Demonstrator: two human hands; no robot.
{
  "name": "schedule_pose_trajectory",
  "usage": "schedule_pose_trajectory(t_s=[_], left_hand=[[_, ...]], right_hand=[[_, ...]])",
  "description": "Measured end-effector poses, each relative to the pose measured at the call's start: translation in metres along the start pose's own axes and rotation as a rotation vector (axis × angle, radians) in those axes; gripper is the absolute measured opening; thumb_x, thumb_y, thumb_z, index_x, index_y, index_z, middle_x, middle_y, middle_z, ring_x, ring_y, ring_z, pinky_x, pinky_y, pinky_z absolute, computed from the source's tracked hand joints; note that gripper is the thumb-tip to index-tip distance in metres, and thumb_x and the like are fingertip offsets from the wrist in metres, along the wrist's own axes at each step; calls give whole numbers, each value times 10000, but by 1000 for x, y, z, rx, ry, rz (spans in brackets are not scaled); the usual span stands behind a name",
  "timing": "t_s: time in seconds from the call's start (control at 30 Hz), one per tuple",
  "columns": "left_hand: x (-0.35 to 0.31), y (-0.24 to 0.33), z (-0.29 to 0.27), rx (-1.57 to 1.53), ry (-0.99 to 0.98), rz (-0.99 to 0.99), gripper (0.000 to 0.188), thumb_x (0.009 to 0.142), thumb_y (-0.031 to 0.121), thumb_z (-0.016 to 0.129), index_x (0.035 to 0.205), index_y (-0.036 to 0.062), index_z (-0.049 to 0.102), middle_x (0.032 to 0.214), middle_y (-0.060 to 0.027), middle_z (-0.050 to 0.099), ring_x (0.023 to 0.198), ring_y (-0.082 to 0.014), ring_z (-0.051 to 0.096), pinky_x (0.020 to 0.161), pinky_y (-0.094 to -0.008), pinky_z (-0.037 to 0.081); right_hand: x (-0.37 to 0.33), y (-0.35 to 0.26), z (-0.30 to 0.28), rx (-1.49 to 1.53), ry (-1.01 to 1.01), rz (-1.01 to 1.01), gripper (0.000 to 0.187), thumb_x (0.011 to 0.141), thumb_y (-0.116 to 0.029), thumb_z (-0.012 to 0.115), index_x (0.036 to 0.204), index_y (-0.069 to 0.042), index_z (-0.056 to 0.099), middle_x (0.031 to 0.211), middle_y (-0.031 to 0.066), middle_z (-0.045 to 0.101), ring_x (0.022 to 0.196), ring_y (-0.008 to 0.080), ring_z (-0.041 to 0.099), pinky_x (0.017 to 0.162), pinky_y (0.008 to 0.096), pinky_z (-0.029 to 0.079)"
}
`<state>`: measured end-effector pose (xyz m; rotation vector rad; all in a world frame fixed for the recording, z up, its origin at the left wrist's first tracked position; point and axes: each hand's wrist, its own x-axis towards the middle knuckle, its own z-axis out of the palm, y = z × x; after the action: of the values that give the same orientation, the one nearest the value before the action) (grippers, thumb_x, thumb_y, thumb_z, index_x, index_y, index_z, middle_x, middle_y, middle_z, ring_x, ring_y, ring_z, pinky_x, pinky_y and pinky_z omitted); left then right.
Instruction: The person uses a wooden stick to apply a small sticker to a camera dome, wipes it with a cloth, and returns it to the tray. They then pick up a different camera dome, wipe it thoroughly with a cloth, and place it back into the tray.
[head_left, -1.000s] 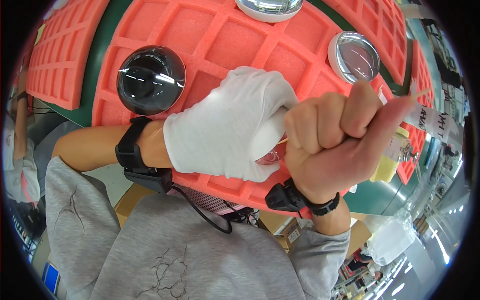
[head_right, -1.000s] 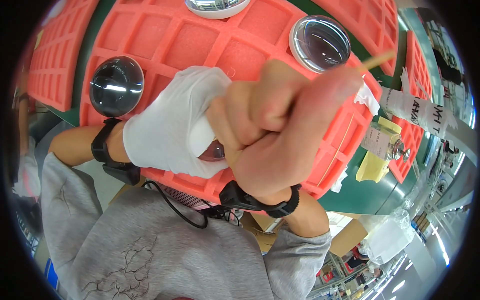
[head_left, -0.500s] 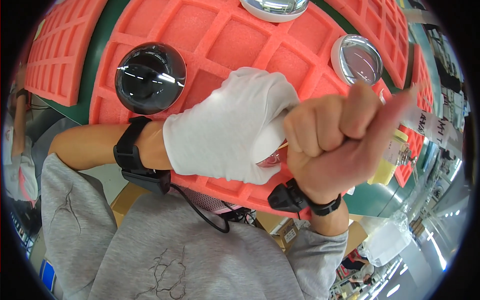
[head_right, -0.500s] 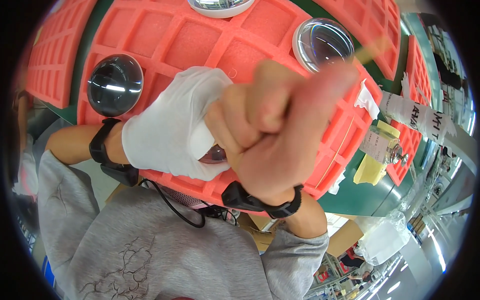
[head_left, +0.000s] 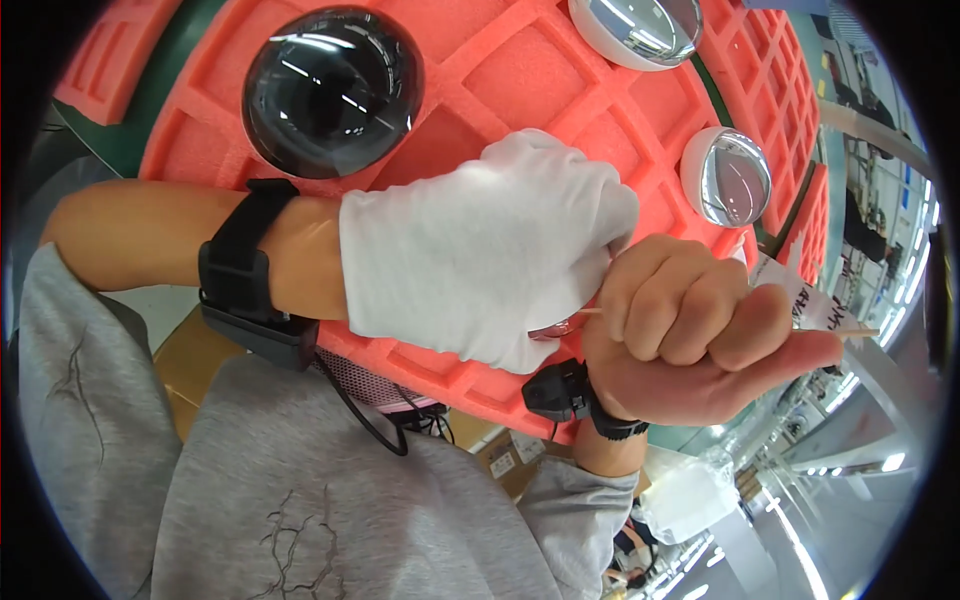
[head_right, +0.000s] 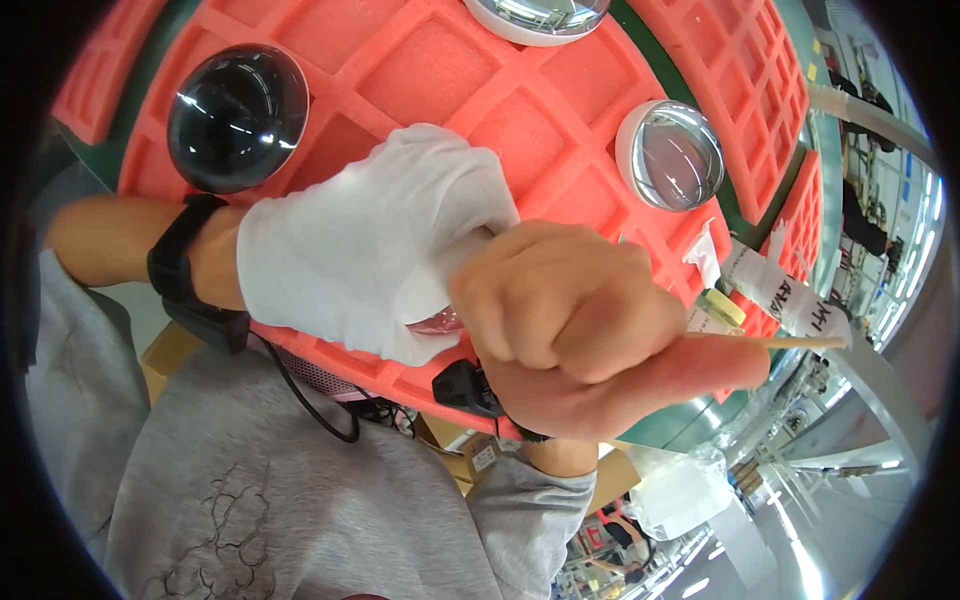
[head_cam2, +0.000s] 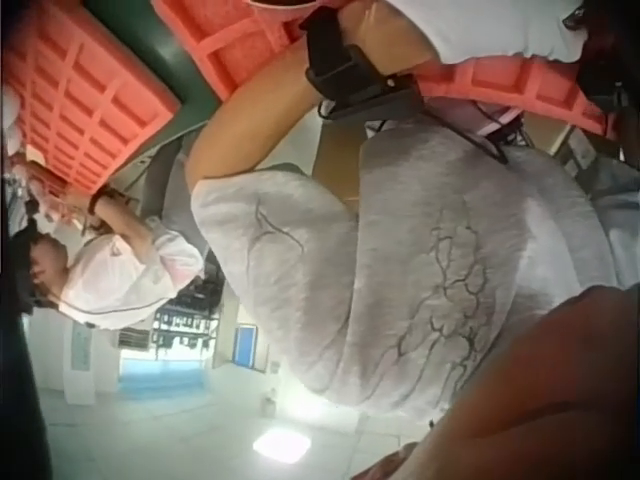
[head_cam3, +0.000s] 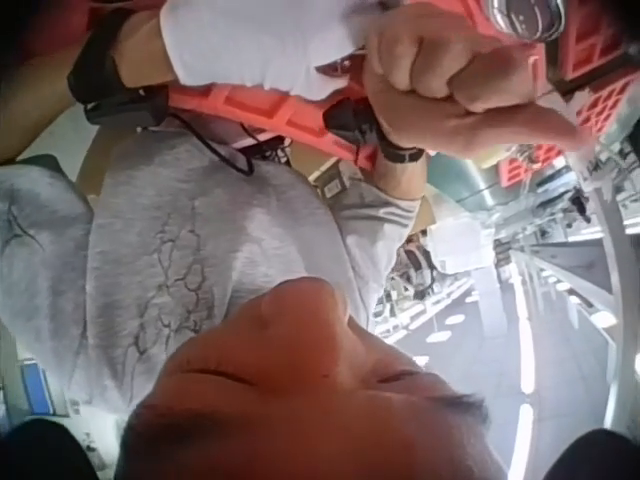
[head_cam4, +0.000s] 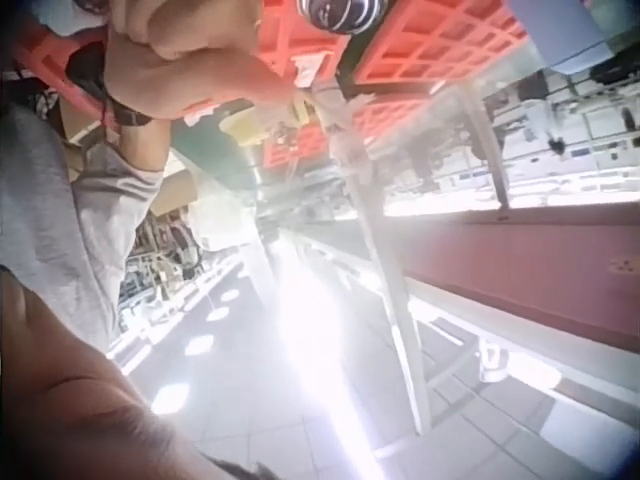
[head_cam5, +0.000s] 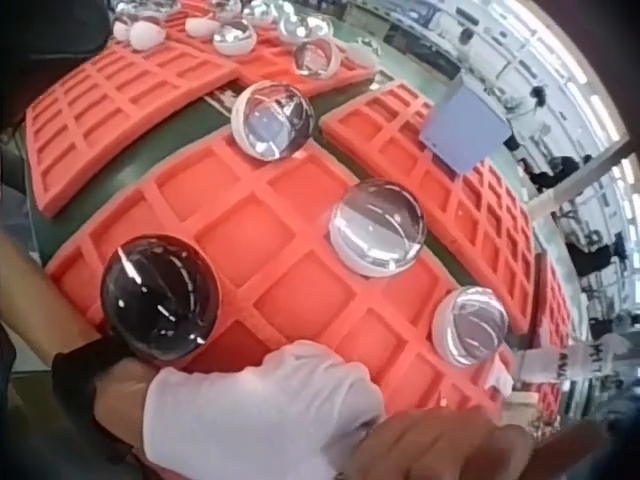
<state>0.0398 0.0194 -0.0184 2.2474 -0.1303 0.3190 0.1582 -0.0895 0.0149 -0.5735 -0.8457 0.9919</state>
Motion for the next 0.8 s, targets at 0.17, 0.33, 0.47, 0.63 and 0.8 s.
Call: schedule_pose_trajectory(t_s=[0.17,0.33,0.47,0.63,0.8], left_hand=[[6,2,11,83,-31,-75,357,638,343,783,689,33,613,753,-85,568,635,-247,606,552,-369,470],[-2,0,15,107,84,26,327,662,303,762,689,48,559,776,-113,563,697,-278,605,654,-381,468],[-1,2,11,165,39,2,347,679,337,764,695,40,587,776,-89,576,690,-246,618,612,-371,472],[3,-5,21,119,144,29,377,691,392,753,702,38,623,771,-75,575,676,-216,610,570,-357,458],[-4,2,12,222,82,77,358,700,388,737,709,50,618,768,-82,563,666,-227,591,578,-353,444]], right_hand=[[-5,4,4,-91,-221,-7,570,1090,-563,231,671,-177,241,472,-49,207,336,57,165,300,232,152],[-14,-4,-1,40,210,24,574,1093,-554,238,661,-175,249,461,-49,218,324,54,190,290,226,178],[-11,3,11,-3,199,-19,566,1097,-539,244,662,-177,254,463,-50,215,326,51,178,289,225,179],[-10,2,8,-102,-24,5,545,1105,-518,244,677,-181,255,477,-50,212,338,52,153,306,227,154],[-18,-6,1,60,363,24,555,1101,-532,242,674,-177,244,475,-40,248,329,52,214,309,219,195]])
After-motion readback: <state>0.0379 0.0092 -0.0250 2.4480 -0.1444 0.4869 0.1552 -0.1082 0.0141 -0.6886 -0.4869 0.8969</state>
